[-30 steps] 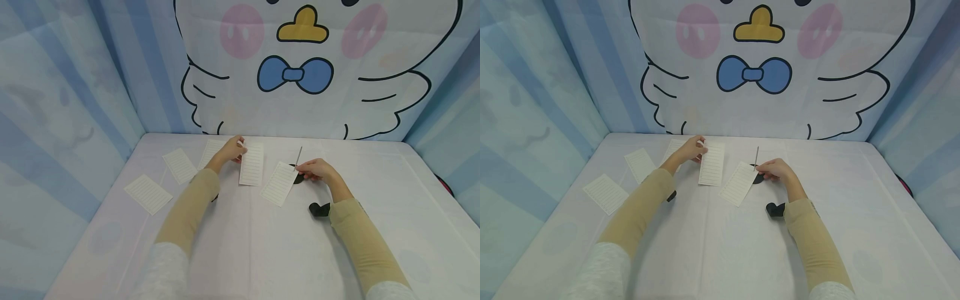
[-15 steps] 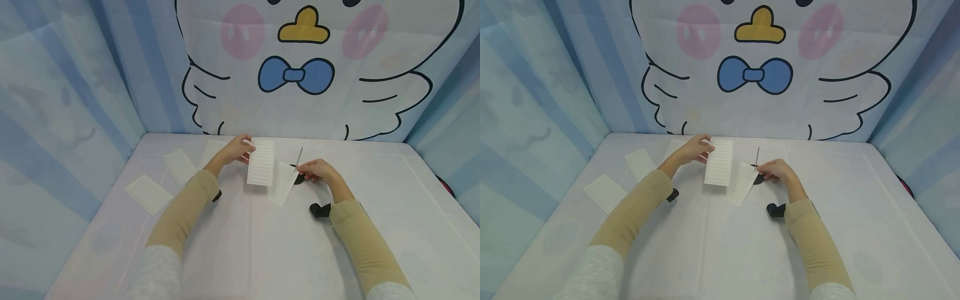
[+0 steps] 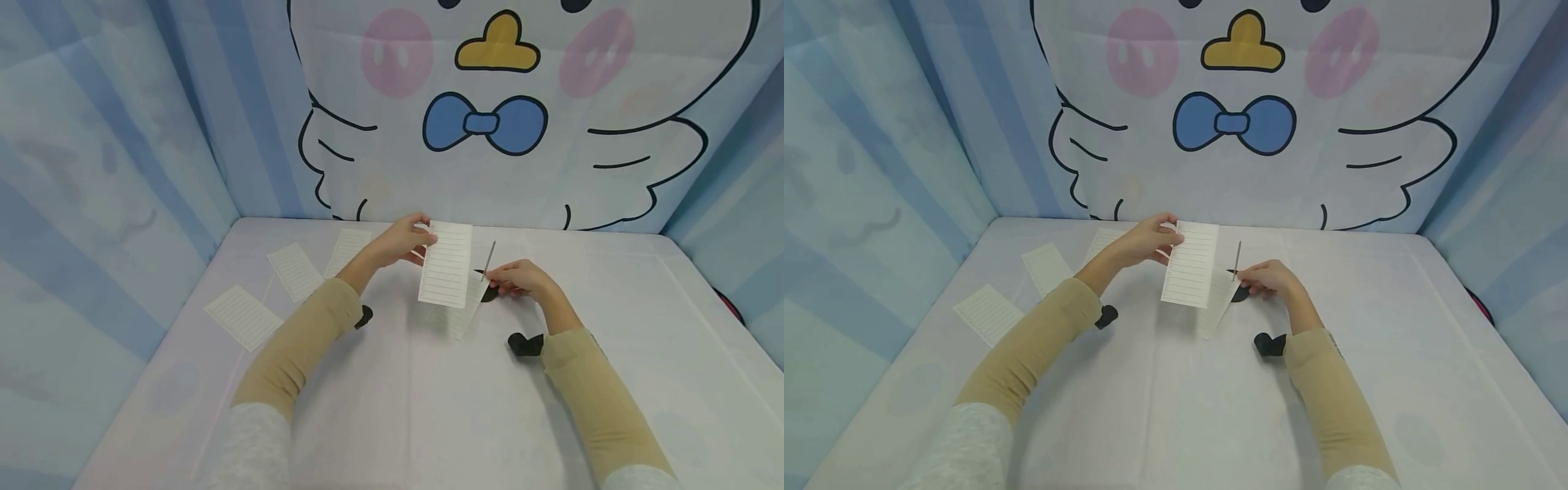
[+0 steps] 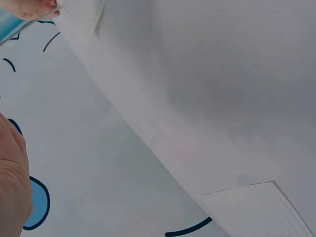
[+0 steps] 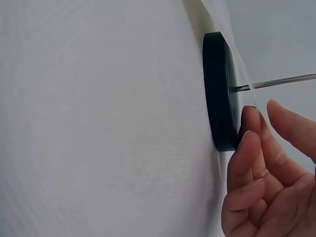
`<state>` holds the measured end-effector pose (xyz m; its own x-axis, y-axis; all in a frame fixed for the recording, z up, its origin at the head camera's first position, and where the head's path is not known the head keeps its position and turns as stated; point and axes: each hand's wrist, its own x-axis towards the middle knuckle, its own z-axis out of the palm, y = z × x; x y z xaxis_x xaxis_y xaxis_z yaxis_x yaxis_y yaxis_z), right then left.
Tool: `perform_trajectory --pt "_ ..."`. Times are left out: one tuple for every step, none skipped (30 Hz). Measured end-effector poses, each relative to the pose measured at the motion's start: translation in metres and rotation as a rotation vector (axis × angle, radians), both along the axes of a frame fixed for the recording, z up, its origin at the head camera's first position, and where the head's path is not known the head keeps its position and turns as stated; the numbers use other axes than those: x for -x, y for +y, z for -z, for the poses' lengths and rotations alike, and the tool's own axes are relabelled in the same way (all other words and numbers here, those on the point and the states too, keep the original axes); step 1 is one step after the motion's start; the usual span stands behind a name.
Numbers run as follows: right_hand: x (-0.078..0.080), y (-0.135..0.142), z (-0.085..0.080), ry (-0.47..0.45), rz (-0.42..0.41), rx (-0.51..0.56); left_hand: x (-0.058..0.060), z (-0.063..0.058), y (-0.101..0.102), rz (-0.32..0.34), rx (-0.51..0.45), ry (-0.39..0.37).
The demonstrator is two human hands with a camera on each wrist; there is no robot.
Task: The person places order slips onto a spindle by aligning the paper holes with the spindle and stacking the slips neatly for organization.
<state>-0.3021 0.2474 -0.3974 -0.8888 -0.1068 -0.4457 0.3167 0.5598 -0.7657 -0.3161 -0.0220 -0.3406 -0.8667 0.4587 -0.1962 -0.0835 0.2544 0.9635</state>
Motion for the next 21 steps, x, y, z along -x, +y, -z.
perform_trajectory --pt "-0.001 0.0 -0.002 0.001 -0.008 -0.005 -0.001 -0.002 0.001 0.005 -0.007 0.0" --pt "-0.002 0.001 -0.004 0.004 -0.016 -0.011 -0.003 -0.003 0.002 0.007 -0.013 0.0" --pt "-0.003 0.001 -0.006 0.01 -0.027 -0.017 -0.004 -0.005 0.003 0.01 -0.018 0.0" --pt "-0.004 0.002 -0.009 0.019 -0.04 -0.022 -0.005 -0.006 0.004 0.011 -0.024 -0.001" --pt "-0.005 0.002 -0.012 0.032 -0.051 -0.028 -0.007 -0.008 0.005 0.011 -0.028 0.0" --pt "-0.007 0.003 -0.015 0.047 -0.06 -0.031 -0.008 -0.009 0.006 0.012 -0.033 0.001" --pt "-0.008 0.004 -0.019 0.065 -0.065 -0.033 -0.01 -0.01 0.006 0.013 -0.038 0.003" --pt "-0.01 0.005 -0.023 0.084 -0.067 -0.03 -0.011 -0.011 0.007 0.017 -0.042 0.004" --pt "-0.012 0.005 -0.027 0.103 -0.066 -0.026 -0.012 -0.011 0.008 0.021 -0.048 0.005" --pt "-0.013 0.006 -0.032 0.123 -0.058 -0.016 -0.013 -0.012 0.008 0.027 -0.053 0.005" --pt "-0.016 0.006 -0.037 0.148 -0.045 -0.008 -0.014 -0.012 0.009 0.034 -0.056 0.007" --pt "-0.018 0.006 -0.042 0.171 -0.03 0.008 -0.014 -0.013 0.01 0.041 -0.059 0.009" --pt "-0.02 0.006 -0.047 0.197 -0.013 0.024 -0.015 -0.013 0.011 0.046 -0.059 0.01" --pt "-0.022 0.005 -0.051 0.221 0.004 0.046 -0.015 -0.013 0.012 0.051 -0.059 0.01" --pt "-0.025 0.004 -0.056 0.244 0.02 0.071 -0.016 -0.013 0.013 0.056 -0.057 0.01" --pt "-0.027 0.003 -0.061 0.264 0.038 0.098 -0.016 -0.014 0.013 0.061 -0.055 0.01" --pt "-0.028 0.001 -0.065 0.282 0.05 0.122 -0.017 -0.014 0.014 0.065 -0.052 0.009" --pt "-0.03 -0.001 -0.069 0.295 0.058 0.144 -0.018 -0.014 0.015 0.068 -0.05 0.007" --pt "-0.032 -0.003 -0.073 0.305 0.065 0.161 -0.018 -0.014 0.016 0.073 -0.047 0.005" --pt "-0.034 -0.005 -0.076 0.311 0.066 0.175 -0.019 -0.014 0.017 0.077 -0.044 0.003" --pt "-0.036 -0.007 -0.079 0.318 0.061 0.177 -0.02 -0.014 0.018 0.083 -0.042 0.002"
